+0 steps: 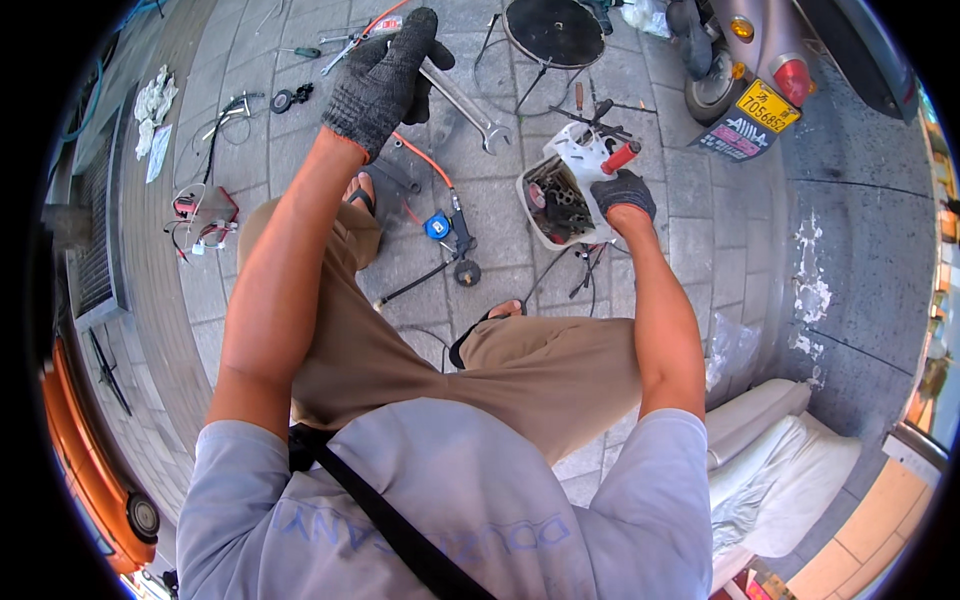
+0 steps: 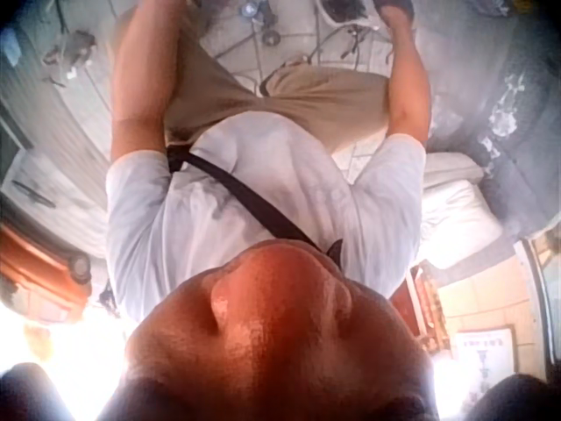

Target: The person puts on gloves and works on a disassembled white electronic device on the sidewalk. They use pliers and a screwdriver to manipulate wires and components inside the device casing, occasionally picking up and setting down tools.

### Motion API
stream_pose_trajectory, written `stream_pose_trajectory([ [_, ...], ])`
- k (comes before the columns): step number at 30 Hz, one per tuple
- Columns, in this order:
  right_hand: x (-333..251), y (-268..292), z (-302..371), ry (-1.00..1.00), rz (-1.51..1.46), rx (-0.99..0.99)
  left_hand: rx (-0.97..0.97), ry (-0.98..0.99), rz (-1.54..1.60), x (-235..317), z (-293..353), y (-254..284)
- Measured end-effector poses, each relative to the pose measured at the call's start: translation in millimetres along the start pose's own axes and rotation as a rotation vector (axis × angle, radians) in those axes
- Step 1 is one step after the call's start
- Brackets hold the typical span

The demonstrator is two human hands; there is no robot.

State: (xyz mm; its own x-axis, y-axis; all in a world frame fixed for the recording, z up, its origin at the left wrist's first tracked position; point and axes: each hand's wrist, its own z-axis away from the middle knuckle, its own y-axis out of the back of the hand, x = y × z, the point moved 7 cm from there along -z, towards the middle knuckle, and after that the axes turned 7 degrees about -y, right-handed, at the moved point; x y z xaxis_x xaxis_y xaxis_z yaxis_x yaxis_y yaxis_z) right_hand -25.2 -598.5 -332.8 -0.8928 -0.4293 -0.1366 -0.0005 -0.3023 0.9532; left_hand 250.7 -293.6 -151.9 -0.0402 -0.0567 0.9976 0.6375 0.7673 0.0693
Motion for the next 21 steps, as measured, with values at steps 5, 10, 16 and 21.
stream_pose_trajectory([
  [5,-35.9,-19.8,15.2,0.075,-0.026,-0.089,-0.062,0.086,-0.003,-6.2,3.7,-10.0],
  [10,-69.7,-41.7,32.8,0.164,-0.032,-0.196,-0.146,0.012,0.018,0.8,9.6,-18.8],
  [16,-87.5,-18.8,59.2,0.378,0.15,-0.424,-0.171,0.05,0.03,1.9,11.8,-16.9],
  [21,-87.3,75.9,76.6,-0.046,-0.476,-0.566,-0.199,0.015,0.248,2.1,8.2,-20.6],
])
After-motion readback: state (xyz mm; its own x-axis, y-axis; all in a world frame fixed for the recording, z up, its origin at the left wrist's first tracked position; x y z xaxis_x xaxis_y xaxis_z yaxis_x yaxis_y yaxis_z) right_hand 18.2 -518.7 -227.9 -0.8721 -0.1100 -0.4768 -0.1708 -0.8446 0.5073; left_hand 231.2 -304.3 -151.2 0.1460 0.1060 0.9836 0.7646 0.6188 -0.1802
